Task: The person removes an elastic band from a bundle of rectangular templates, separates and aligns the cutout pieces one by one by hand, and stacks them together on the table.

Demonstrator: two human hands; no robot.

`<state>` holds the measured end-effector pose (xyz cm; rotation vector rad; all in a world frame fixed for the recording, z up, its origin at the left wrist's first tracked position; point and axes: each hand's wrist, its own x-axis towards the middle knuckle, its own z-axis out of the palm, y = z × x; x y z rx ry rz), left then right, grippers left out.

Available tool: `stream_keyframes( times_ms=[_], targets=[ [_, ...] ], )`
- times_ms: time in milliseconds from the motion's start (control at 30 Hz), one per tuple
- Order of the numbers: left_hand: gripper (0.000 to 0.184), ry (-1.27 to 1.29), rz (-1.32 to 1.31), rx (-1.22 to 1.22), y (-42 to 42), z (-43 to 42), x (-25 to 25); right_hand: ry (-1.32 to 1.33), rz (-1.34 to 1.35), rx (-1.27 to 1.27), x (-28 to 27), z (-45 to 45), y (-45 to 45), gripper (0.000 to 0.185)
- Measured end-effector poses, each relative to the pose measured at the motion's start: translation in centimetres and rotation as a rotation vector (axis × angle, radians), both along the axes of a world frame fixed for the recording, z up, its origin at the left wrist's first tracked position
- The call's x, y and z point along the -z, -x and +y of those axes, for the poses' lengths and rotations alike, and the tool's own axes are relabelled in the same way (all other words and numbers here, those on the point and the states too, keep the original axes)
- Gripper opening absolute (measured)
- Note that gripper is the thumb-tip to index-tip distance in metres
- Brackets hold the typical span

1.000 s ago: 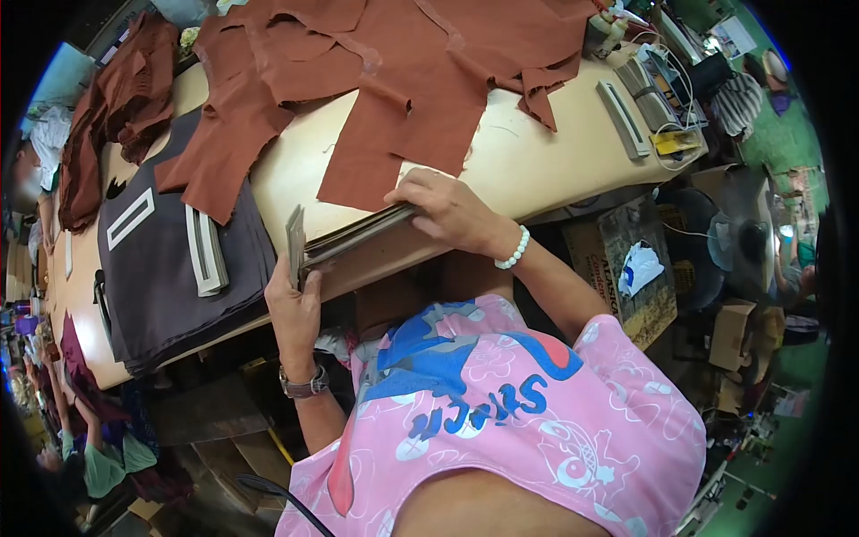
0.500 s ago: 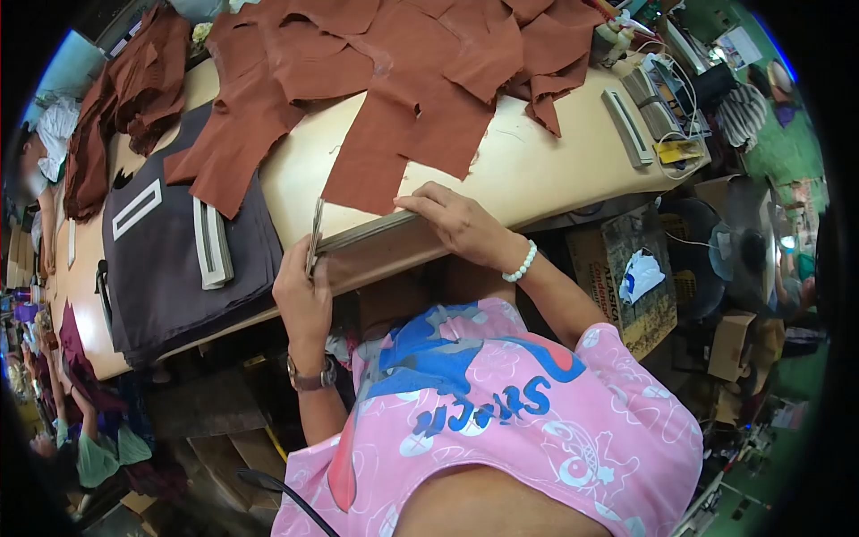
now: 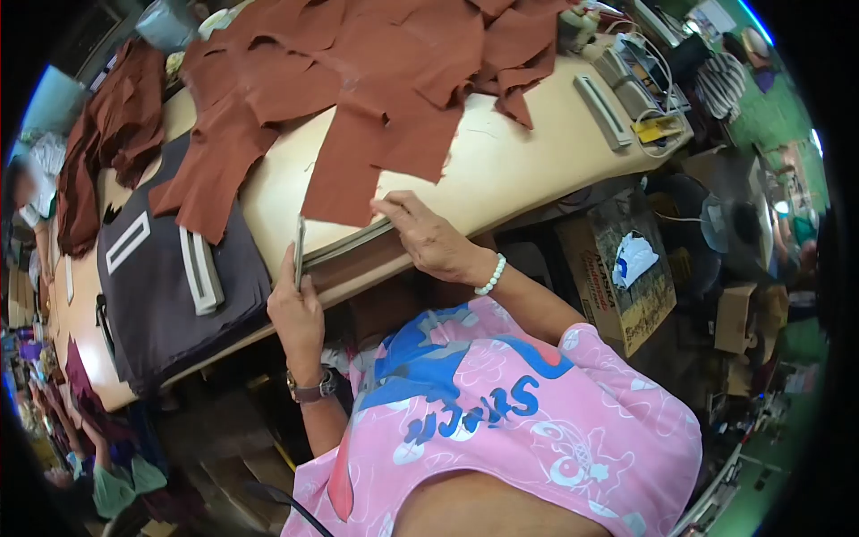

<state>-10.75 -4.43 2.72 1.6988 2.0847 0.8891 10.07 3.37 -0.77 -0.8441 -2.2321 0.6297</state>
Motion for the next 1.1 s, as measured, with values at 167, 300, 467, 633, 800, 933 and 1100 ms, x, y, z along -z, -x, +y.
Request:
stream_keyframes(
  times_ms=[167, 300, 467, 633, 800, 933, 1100],
  targets=[
    [0.039, -0.049, -0.267, 0.076, -0.4, 0.6, 0.3, 0.177, 0.003, -0.067, -3.3, 1.9, -5.5, 0.035],
    [0.048, -0.054, -0.456, 0.060, -1.2, 1.0, 0.1, 0.310, 0.332, 0.248, -5.4, 4.1, -13.6, 0.029],
    [0.044, 0.035, -0.722, 0.090, -1.6, 0.9, -0.7, 0.360, 0.773, 0.867, -6.0, 8.1, -26.7, 0.030],
    [0.042, 0.051, -0.890, 0.146, -2.8, 0.7, -0.6, 0.428, 0.815, 0.995, -5.0, 10.6, -33.2, 0.034],
    [0.040, 0.089, -0.920, 0.161, -3.3, 0.8, -0.5, 0.473, 0.390, 1.219, -2.5, 11.6, -35.1, 0.035],
    [0.039, 0.131, -0.966, 0.144, -3.7, 0.8, -0.6, 0.355, 0.236, 1.297, -3.4, 11.5, -33.9, 0.030],
    [0.040, 0.167, -0.915, 0.176, -4.1, 1.0, -1.0, 0.419, 0.649, 1.226, -3.2, 11.7, -34.1, 0.030]
  ],
)
